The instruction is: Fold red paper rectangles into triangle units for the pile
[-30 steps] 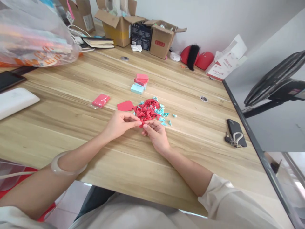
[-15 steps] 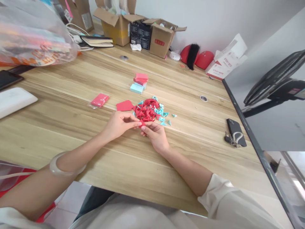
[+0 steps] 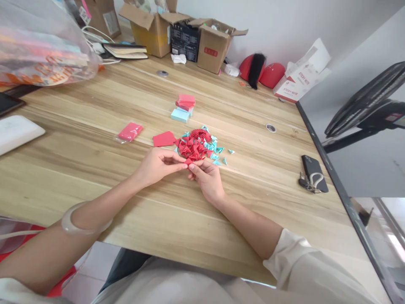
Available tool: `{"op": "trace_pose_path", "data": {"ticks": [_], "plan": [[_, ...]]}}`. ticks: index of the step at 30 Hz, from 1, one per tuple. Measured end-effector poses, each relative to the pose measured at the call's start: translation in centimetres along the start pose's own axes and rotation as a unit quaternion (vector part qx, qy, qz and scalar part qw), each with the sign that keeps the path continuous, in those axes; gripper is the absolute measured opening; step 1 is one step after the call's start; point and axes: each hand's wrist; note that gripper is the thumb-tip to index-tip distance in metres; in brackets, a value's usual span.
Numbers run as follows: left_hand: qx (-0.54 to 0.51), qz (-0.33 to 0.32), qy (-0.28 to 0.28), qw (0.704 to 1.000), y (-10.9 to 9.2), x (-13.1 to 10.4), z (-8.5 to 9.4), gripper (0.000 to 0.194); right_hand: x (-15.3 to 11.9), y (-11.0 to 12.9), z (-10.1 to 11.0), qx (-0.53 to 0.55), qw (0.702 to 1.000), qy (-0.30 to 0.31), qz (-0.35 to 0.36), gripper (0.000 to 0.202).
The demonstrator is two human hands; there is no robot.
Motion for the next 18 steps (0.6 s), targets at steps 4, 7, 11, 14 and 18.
{"op": "trace_pose_path", "data": {"ticks": [4, 7, 11, 14, 18], "plan": [[0.029, -0.019, -0.021, 0.999, 0.09, -0.08, 0.08, 0.015, -0.07, 0.06, -0.02, -0.004, 1.000, 0.007, 0.000, 0.034], [0.039, -0.026, -0.026, 0.999, 0.09, -0.09, 0.13, 0.016, -0.09, 0.06, -0.04, -0.008, 1.000, 0.008, 0.000, 0.035], [0.044, -0.031, -0.019, 0.998, 0.17, -0.06, 0.18, 0.016, -0.08, 0.09, -0.03, -0.011, 1.000, 0.009, -0.003, 0.036], [0.038, -0.037, -0.015, 0.998, 0.33, -0.05, 0.17, 0.016, -0.07, 0.13, -0.06, -0.014, 1.000, 0.001, -0.002, 0.037], [0.011, -0.033, -0.004, 0.999, 0.45, -0.04, 0.08, 0.019, -0.09, 0.13, -0.14, -0.015, 1.000, -0.006, -0.003, 0.040]]}}
Point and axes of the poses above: each hand's wrist, its own x-axis towards the middle knuckle, its own z-axis out of the back of the hand, y = z × x, and after that the axes turned 6 degrees about -x, right-handed
